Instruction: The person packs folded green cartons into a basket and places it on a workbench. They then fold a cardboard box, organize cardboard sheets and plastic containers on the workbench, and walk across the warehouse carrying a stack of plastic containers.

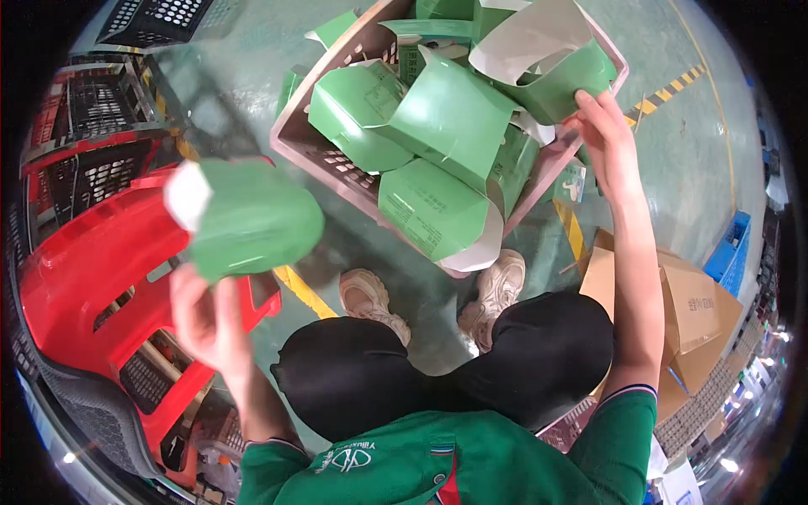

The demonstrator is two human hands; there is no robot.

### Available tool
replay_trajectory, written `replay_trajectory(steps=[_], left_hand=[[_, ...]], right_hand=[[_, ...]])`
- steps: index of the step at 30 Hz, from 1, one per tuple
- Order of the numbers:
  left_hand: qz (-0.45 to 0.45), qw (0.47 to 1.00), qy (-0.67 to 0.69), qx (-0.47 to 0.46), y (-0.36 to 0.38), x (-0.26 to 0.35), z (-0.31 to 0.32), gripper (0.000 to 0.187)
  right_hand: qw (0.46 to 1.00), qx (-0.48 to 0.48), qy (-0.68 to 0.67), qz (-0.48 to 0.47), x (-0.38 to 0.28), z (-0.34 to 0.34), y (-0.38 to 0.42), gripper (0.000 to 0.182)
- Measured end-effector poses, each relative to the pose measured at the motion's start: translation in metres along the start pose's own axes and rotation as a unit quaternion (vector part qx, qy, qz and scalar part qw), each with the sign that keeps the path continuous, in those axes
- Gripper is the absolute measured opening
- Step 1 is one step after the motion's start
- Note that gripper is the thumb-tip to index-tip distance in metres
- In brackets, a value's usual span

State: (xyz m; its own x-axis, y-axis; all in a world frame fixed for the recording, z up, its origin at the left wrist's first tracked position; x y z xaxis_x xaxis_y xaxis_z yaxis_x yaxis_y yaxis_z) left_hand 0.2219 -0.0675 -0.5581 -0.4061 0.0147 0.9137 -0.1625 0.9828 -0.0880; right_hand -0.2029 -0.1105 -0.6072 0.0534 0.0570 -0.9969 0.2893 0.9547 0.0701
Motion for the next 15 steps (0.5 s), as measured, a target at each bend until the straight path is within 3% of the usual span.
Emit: replay_trajectory(steps=[5, 8, 10, 13, 15], left_hand=[[0.325, 0.935, -0.135, -0.036, -0.047, 0.079, 0.031, 0.023], [0.380, 0.893, -0.180, -0.158, -0.071, 0.097, 0.089, 0.022], [0.396, 0.835, -0.302, -0.234, -0.079, 0.100, 0.115, 0.023], [0.370, 0.815, -0.356, -0.268, -0.081, 0.097, 0.135, 0.030], [0.361, 0.805, -0.377, -0.283, -0.080, 0.095, 0.143, 0.032]], right_hand=[[0.998, -0.025, 0.057, -0.028, -0.014, -0.005, 0.022, 0.021], [0.996, -0.038, 0.079, -0.035, -0.011, -0.025, 0.038, 0.025], [0.995, -0.024, 0.091, -0.025, -0.015, -0.051, 0.052, 0.027], [0.994, 0.009, 0.109, -0.022, -0.014, -0.087, 0.061, 0.029], [0.991, 0.100, 0.094, 0.002, 0.006, -0.129, 0.063, 0.032]])
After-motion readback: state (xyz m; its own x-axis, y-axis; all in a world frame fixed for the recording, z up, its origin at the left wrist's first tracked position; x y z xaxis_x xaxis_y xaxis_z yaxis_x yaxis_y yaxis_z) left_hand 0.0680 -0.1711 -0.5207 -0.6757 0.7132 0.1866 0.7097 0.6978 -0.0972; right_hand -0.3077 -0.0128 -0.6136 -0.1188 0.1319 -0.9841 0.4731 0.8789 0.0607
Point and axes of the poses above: each hand's wrist, its own y-axis away from the middle knuckle, its own z-axis out of the palm, x = y × z, the point moved 1 cm from there along -y, towards the middle knuckle, and after that the axes turned 13 degrees about -z, right-handed, at the moved point
